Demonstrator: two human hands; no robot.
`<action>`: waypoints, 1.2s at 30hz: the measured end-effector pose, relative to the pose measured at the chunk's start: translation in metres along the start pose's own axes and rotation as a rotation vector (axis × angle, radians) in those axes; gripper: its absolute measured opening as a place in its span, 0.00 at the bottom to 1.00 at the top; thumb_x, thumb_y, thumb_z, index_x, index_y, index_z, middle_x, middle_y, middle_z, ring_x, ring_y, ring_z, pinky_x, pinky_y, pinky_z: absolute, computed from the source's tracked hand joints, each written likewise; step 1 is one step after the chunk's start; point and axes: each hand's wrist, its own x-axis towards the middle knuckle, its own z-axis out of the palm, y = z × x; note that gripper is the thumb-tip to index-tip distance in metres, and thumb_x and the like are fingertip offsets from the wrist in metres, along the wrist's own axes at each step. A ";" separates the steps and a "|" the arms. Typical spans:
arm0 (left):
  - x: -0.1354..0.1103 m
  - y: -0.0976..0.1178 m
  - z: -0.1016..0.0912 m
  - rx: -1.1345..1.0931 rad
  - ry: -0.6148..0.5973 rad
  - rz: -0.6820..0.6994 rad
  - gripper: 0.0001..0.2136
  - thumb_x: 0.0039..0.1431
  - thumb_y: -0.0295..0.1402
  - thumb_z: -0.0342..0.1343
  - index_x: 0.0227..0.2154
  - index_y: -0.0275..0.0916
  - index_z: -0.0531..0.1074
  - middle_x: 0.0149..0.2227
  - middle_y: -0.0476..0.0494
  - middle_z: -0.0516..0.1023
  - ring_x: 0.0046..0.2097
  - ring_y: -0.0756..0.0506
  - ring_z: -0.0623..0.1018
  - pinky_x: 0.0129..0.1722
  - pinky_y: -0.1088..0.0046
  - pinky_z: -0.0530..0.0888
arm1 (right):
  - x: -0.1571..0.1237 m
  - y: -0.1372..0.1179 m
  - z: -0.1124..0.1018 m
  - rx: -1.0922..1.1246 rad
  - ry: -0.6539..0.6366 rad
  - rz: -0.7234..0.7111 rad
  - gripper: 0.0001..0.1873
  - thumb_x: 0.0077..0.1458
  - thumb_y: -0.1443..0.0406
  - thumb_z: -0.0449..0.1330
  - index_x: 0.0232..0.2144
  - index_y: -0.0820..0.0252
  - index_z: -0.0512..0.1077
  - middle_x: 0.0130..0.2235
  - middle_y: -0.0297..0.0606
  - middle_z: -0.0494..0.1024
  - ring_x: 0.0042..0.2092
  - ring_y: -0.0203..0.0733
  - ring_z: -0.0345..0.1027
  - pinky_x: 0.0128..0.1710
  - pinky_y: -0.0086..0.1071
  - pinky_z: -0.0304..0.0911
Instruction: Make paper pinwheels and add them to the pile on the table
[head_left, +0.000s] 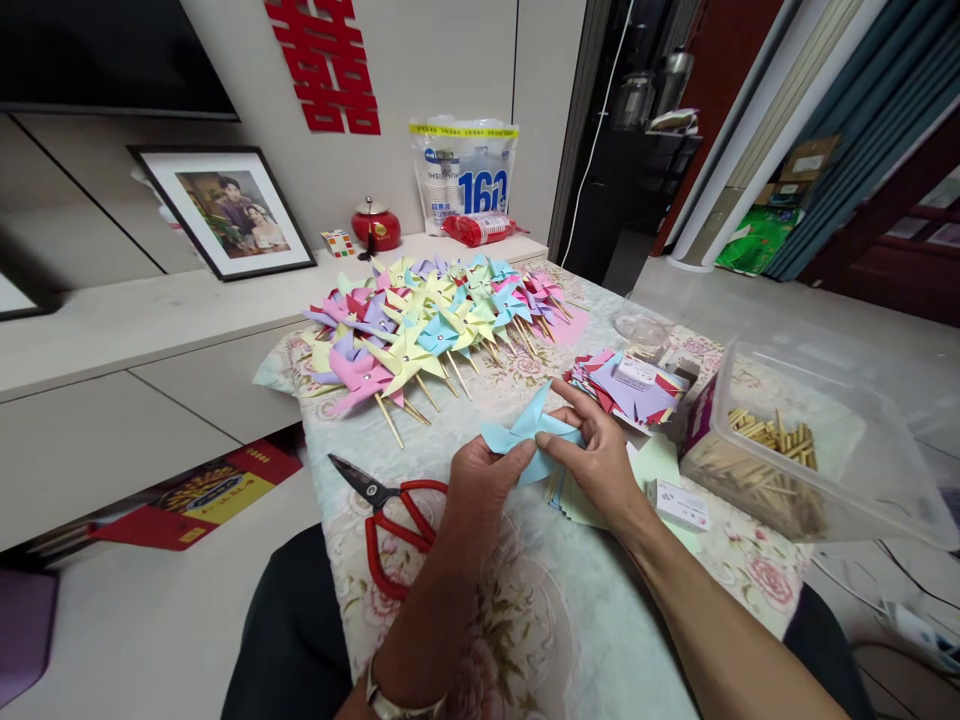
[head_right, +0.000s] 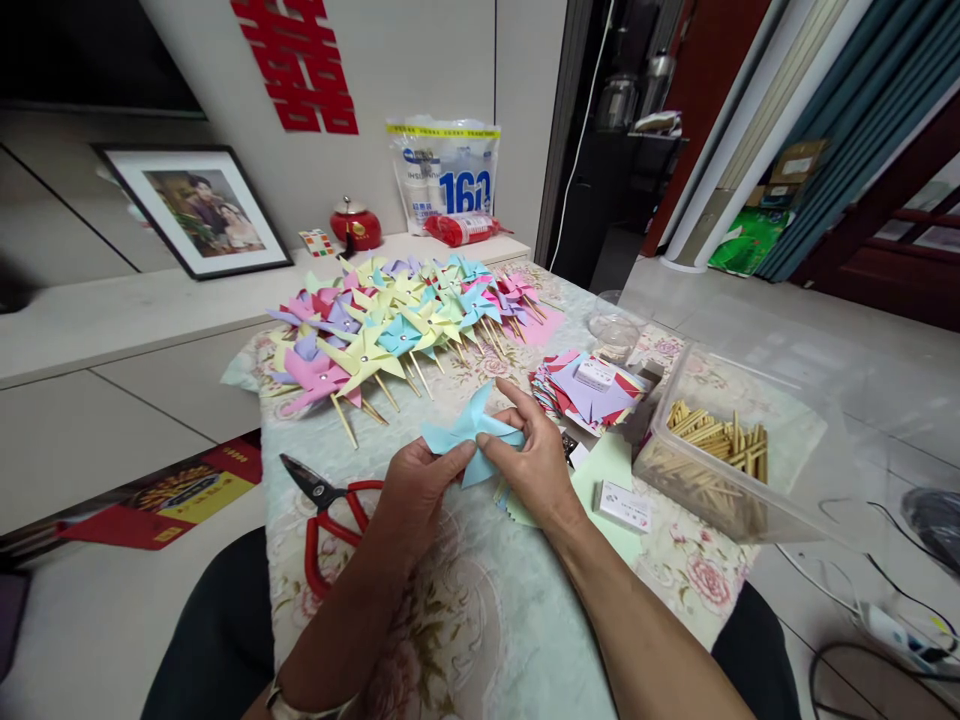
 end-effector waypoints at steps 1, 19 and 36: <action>0.000 -0.001 -0.001 0.010 0.005 0.004 0.14 0.41 0.33 0.71 0.32 0.33 0.81 0.26 0.47 0.82 0.29 0.47 0.77 0.35 0.70 0.73 | 0.000 0.000 0.000 0.000 0.000 0.005 0.38 0.44 0.64 0.68 0.59 0.59 0.66 0.32 0.31 0.76 0.31 0.38 0.69 0.29 0.31 0.64; 0.004 -0.002 -0.008 0.049 -0.022 -0.016 0.17 0.41 0.32 0.68 0.37 0.33 0.79 0.30 0.44 0.82 0.32 0.44 0.78 0.37 0.68 0.73 | 0.000 -0.001 -0.002 0.029 -0.110 0.087 0.40 0.46 0.65 0.67 0.61 0.64 0.63 0.30 0.29 0.74 0.30 0.37 0.68 0.30 0.31 0.63; 0.003 0.017 -0.023 -0.071 -0.116 -0.059 0.09 0.47 0.35 0.67 0.32 0.38 0.78 0.33 0.45 0.82 0.36 0.43 0.79 0.35 0.71 0.72 | 0.006 -0.005 -0.026 -0.137 -0.349 -0.176 0.18 0.55 0.70 0.63 0.46 0.45 0.80 0.58 0.35 0.74 0.62 0.47 0.63 0.58 0.43 0.61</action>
